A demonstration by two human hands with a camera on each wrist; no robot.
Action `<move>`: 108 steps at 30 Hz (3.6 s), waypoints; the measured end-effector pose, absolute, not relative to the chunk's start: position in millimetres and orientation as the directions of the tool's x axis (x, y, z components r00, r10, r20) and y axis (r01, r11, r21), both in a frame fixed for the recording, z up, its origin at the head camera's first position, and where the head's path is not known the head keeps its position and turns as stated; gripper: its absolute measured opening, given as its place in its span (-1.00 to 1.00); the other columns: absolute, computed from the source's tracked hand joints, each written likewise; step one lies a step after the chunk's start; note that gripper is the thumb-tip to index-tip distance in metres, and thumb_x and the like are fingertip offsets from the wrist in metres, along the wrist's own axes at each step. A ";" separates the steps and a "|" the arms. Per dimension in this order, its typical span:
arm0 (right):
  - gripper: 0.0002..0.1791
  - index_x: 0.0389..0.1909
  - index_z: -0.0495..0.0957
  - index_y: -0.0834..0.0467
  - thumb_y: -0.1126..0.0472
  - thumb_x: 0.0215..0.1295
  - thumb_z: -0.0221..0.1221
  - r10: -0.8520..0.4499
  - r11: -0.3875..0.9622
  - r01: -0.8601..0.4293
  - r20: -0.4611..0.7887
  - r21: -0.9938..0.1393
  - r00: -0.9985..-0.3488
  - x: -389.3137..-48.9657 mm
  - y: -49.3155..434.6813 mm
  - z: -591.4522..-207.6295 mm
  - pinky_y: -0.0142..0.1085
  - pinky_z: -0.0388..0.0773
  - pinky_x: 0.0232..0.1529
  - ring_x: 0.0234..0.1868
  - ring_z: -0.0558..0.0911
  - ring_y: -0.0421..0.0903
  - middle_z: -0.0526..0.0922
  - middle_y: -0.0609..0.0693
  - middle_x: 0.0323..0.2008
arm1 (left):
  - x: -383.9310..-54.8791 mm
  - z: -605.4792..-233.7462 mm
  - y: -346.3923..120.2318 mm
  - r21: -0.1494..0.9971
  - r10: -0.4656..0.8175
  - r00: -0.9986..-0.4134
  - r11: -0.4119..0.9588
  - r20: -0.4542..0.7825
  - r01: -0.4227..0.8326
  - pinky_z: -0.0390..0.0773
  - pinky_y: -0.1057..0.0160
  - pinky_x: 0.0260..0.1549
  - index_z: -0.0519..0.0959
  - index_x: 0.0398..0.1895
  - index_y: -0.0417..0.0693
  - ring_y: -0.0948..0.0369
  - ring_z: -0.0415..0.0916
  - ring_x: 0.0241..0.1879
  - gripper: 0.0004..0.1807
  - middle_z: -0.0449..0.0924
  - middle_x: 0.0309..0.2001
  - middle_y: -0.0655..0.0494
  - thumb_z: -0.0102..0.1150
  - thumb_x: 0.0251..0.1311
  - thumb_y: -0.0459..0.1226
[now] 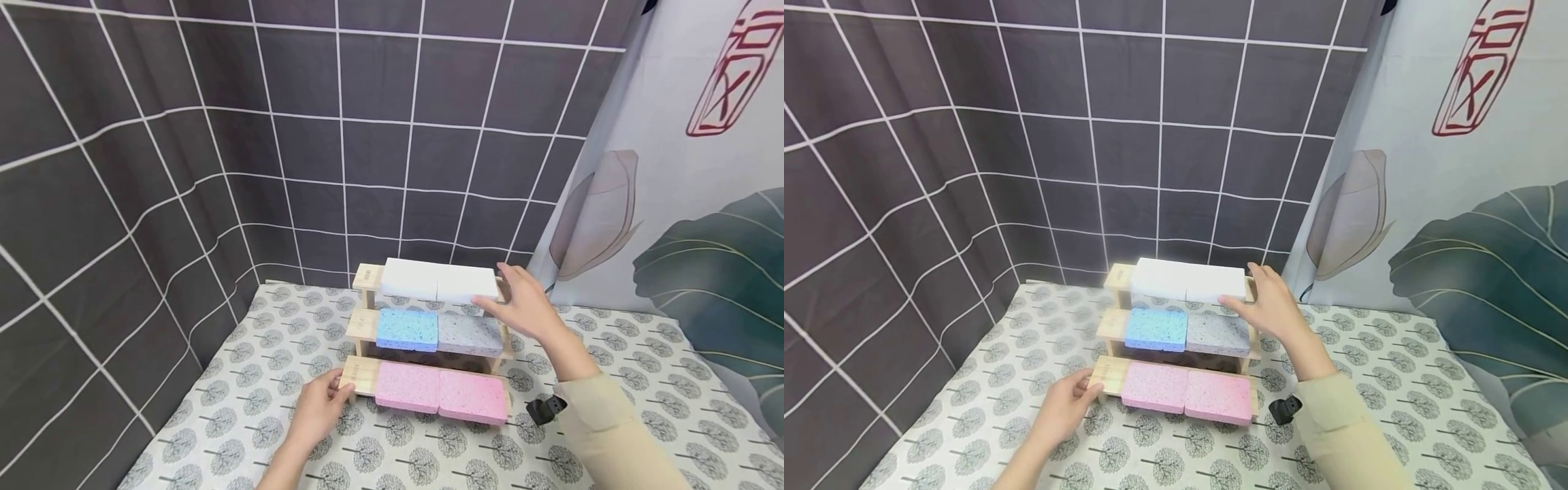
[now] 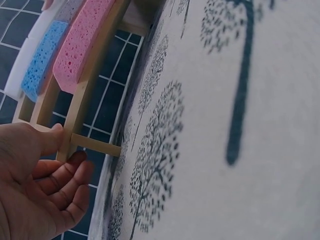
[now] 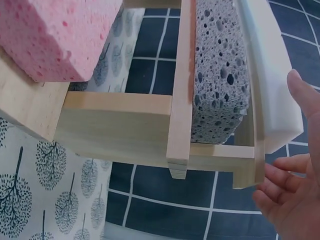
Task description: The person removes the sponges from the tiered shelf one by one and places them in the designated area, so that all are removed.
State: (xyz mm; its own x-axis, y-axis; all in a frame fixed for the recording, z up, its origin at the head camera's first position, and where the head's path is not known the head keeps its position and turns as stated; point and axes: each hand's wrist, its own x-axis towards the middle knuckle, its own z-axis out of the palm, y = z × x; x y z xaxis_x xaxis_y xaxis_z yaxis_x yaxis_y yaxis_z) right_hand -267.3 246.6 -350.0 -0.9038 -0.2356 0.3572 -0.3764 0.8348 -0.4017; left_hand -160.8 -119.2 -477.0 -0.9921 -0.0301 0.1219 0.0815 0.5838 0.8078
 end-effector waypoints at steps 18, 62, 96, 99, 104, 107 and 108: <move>0.06 0.39 0.27 0.45 -0.24 0.14 0.41 -0.230 0.828 -0.372 0.351 -0.420 -0.908 -279.9 243.2 -352.3 0.29 0.42 0.16 0.22 0.45 0.39 0.43 0.45 0.23 | -162.5 -479.4 -121.2 0.813 -0.013 -0.993 0.575 0.119 0.090 0.60 0.38 -0.47 0.50 0.20 -0.47 0.27 0.54 -0.42 -0.49 0.61 -0.38 0.09 0.31 0.29 -0.29; 0.00 0.40 0.27 0.42 -0.14 0.16 0.43 -0.167 0.820 -0.352 0.399 -0.451 -0.901 -252.3 290.1 -349.6 0.39 0.38 0.08 0.21 0.40 0.44 0.39 0.49 0.26 | -161.7 -477.4 -118.8 0.853 -0.054 -0.997 0.522 0.061 0.024 0.58 0.33 -0.57 0.48 0.22 -0.47 0.19 0.53 -0.49 -0.49 0.58 -0.41 0.05 0.28 0.31 -0.30; -0.01 0.39 0.26 0.46 -0.07 0.15 0.46 -0.127 0.816 -0.341 0.432 -0.466 -0.893 -240.0 332.7 -355.6 0.37 0.35 0.05 0.15 0.43 0.42 0.42 0.50 0.21 | -162.0 -474.2 -117.7 0.862 -0.065 -0.996 0.506 0.059 0.018 0.51 0.36 -0.64 0.45 0.22 -0.54 0.22 0.45 -0.55 -0.46 0.54 -0.45 0.04 0.29 0.29 -0.32; -0.03 0.39 0.26 0.46 -0.05 0.16 0.46 -0.123 0.816 -0.339 0.433 -0.468 -0.893 -238.4 335.8 -356.7 0.34 0.37 0.03 0.14 0.43 0.42 0.41 0.50 0.22 | -162.1 -474.1 -117.4 0.861 -0.066 -0.996 0.509 0.058 0.016 0.50 0.36 -0.64 0.45 0.22 -0.53 0.23 0.44 -0.56 -0.46 0.55 -0.46 0.04 0.29 0.29 -0.32; -0.05 0.37 0.28 0.46 -0.02 0.15 0.46 -0.130 0.818 -0.345 0.436 -0.461 -0.890 -236.7 339.4 -358.5 0.31 0.40 0.00 0.13 0.44 0.42 0.41 0.50 0.22 | -162.4 -475.5 -117.0 0.859 -0.063 -0.996 0.512 0.056 0.016 0.48 0.36 -0.66 0.45 0.22 -0.52 0.23 0.42 -0.57 -0.47 0.55 -0.46 0.02 0.28 0.30 -0.32; -0.06 0.38 0.29 0.42 -0.03 0.15 0.46 -0.132 0.820 -0.343 0.431 -0.459 -0.893 -236.1 342.3 -360.2 0.25 0.43 -0.06 0.09 0.46 0.40 0.43 0.48 0.19 | -162.6 -476.2 -116.6 0.860 -0.072 -0.997 0.511 0.039 -0.003 0.46 0.37 -0.68 0.46 0.23 -0.50 0.23 0.41 -0.59 -0.48 0.54 -0.48 0.02 0.28 0.30 -0.32; -0.06 0.39 0.30 0.41 -0.03 0.15 0.46 -0.131 0.821 -0.341 0.430 -0.458 -0.893 -235.8 343.5 -361.0 0.22 0.44 -0.08 0.07 0.47 0.39 0.44 0.47 0.18 | -162.5 -476.5 -116.5 0.860 -0.073 -0.997 0.511 0.037 -0.006 0.45 0.37 -0.68 0.46 0.23 -0.50 0.23 0.40 -0.59 -0.48 0.53 -0.49 0.02 0.27 0.30 -0.32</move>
